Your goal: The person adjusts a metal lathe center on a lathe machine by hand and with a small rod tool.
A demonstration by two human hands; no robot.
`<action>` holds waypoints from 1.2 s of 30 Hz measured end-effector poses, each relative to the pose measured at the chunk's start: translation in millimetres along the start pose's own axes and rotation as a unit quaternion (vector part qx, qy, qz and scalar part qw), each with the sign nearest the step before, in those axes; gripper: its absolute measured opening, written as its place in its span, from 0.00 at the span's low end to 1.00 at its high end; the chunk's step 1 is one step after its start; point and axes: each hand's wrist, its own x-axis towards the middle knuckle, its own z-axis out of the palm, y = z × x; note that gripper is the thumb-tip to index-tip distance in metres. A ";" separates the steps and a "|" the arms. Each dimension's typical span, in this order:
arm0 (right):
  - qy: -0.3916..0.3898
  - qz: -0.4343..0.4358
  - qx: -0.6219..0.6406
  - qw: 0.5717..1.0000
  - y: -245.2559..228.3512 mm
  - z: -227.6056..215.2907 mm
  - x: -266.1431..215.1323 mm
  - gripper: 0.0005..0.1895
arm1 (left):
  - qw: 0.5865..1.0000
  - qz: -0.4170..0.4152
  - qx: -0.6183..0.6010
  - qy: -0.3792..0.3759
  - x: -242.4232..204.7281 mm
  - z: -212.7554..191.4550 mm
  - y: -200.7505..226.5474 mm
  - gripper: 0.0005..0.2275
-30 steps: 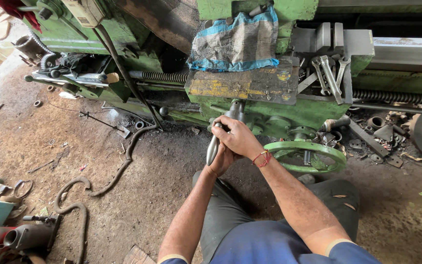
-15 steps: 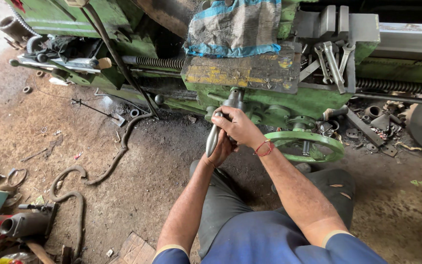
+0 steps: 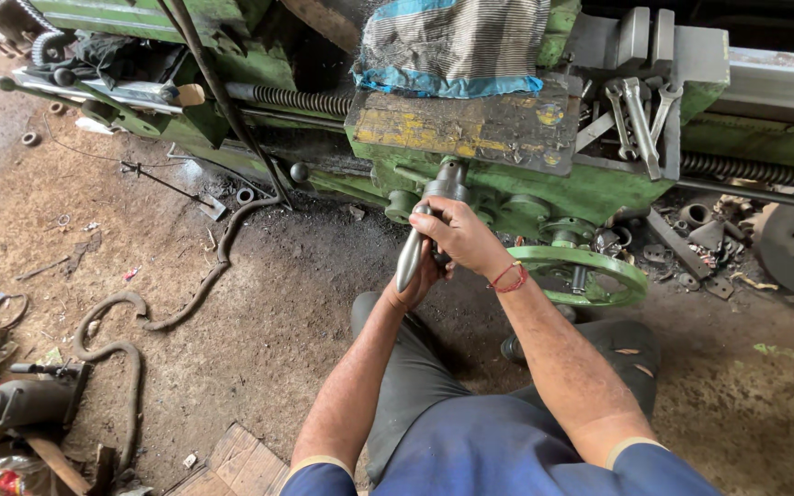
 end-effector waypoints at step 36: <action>0.012 -0.018 0.025 0.999 21.8 -5.5 -0.8 0.19 | 0.996 0.047 0.072 -0.015 -6.8 7.5 12.1 0.10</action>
